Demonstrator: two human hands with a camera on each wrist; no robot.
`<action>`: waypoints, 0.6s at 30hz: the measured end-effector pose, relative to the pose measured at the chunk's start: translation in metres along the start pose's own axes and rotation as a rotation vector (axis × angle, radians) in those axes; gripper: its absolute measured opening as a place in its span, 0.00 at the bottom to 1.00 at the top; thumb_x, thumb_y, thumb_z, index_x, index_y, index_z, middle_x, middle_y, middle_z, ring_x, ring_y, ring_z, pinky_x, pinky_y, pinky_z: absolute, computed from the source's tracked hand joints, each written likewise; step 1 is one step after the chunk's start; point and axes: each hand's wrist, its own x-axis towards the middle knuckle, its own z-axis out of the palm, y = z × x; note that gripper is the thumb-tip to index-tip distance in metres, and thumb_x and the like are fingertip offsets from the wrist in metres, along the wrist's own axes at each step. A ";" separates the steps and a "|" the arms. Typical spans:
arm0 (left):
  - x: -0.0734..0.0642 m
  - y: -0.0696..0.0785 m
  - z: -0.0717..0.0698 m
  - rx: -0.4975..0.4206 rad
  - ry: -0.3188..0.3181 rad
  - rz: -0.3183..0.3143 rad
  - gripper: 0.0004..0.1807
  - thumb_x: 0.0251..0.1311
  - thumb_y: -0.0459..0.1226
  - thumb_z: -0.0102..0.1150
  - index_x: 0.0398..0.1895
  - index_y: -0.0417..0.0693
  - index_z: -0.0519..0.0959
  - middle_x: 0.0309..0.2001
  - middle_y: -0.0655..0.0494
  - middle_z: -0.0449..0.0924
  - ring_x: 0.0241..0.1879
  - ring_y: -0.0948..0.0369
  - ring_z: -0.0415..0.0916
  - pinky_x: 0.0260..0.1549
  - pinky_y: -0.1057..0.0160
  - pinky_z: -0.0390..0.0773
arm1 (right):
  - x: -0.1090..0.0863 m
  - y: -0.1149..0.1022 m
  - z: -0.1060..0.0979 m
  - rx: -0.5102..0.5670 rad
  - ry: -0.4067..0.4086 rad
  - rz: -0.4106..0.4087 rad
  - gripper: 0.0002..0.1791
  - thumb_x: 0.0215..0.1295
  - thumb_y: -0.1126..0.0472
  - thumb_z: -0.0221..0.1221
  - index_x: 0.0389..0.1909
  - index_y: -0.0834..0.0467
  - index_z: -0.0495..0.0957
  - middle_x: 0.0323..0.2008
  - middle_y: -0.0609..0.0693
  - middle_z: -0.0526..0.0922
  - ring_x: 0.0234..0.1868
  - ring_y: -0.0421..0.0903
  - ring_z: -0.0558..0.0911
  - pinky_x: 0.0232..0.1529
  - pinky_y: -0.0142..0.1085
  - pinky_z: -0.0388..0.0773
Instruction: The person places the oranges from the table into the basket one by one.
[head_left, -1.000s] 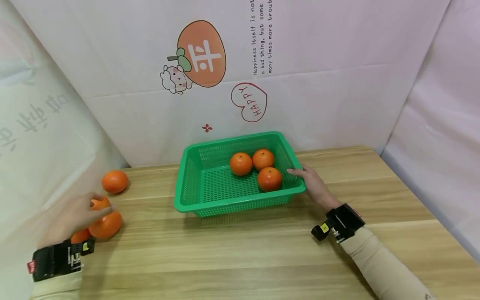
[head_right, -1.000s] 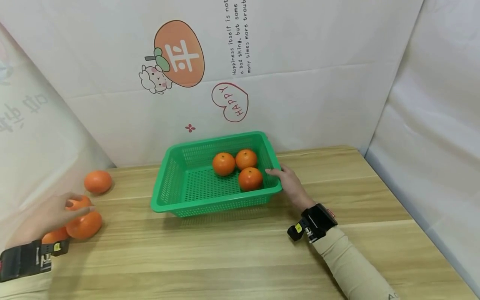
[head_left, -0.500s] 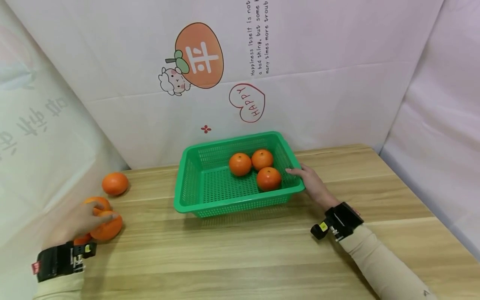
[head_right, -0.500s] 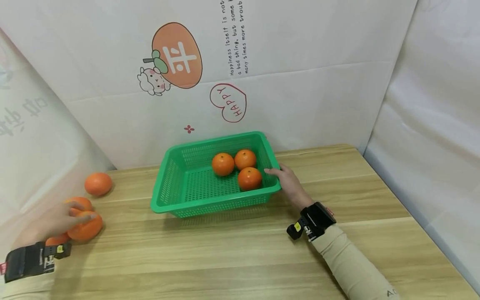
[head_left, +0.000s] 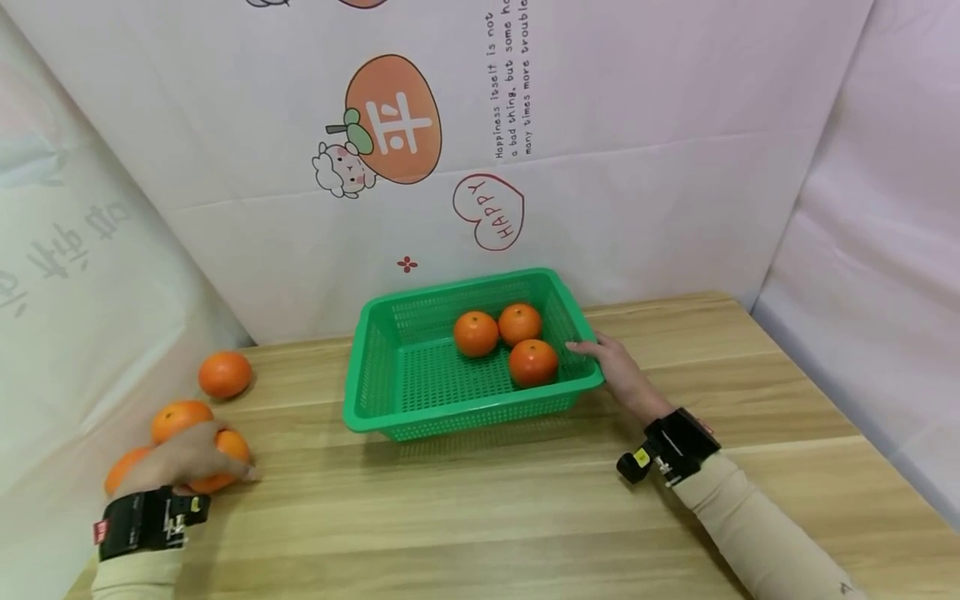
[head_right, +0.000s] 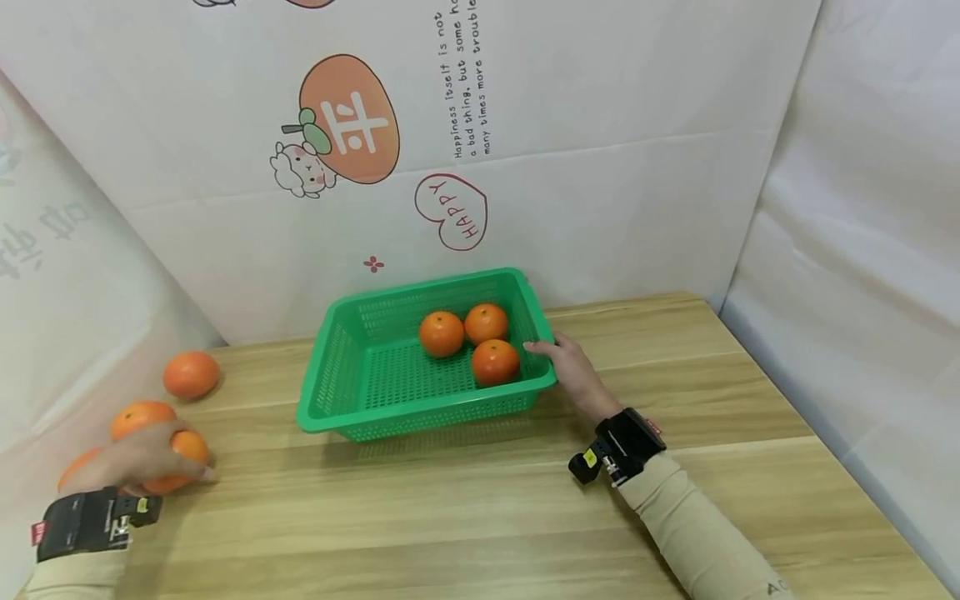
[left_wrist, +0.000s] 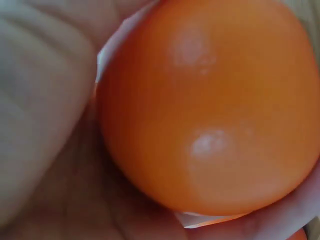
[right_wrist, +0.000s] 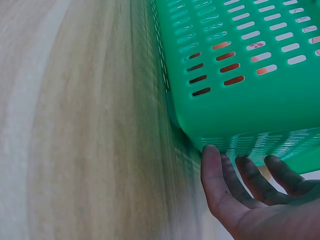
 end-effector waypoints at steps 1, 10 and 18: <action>0.001 0.001 0.001 0.000 -0.001 0.000 0.50 0.52 0.57 0.77 0.66 0.31 0.68 0.46 0.38 0.76 0.36 0.51 0.75 0.28 0.56 0.78 | 0.000 0.000 0.000 -0.001 -0.002 0.001 0.38 0.80 0.50 0.51 0.81 0.66 0.55 0.55 0.60 0.87 0.44 0.35 0.87 0.48 0.28 0.83; 0.007 0.001 0.003 0.110 0.016 -0.014 0.48 0.55 0.63 0.72 0.63 0.32 0.72 0.45 0.41 0.79 0.41 0.48 0.73 0.36 0.53 0.77 | 0.000 0.000 0.002 -0.005 -0.005 0.000 0.38 0.80 0.49 0.51 0.82 0.64 0.55 0.53 0.57 0.89 0.44 0.36 0.88 0.49 0.29 0.83; 0.016 0.002 0.003 0.139 0.058 0.018 0.44 0.49 0.61 0.75 0.57 0.35 0.77 0.44 0.42 0.81 0.40 0.48 0.74 0.35 0.54 0.76 | -0.002 -0.001 -0.001 -0.020 0.005 -0.001 0.38 0.80 0.49 0.50 0.82 0.64 0.54 0.57 0.62 0.87 0.46 0.37 0.87 0.50 0.29 0.82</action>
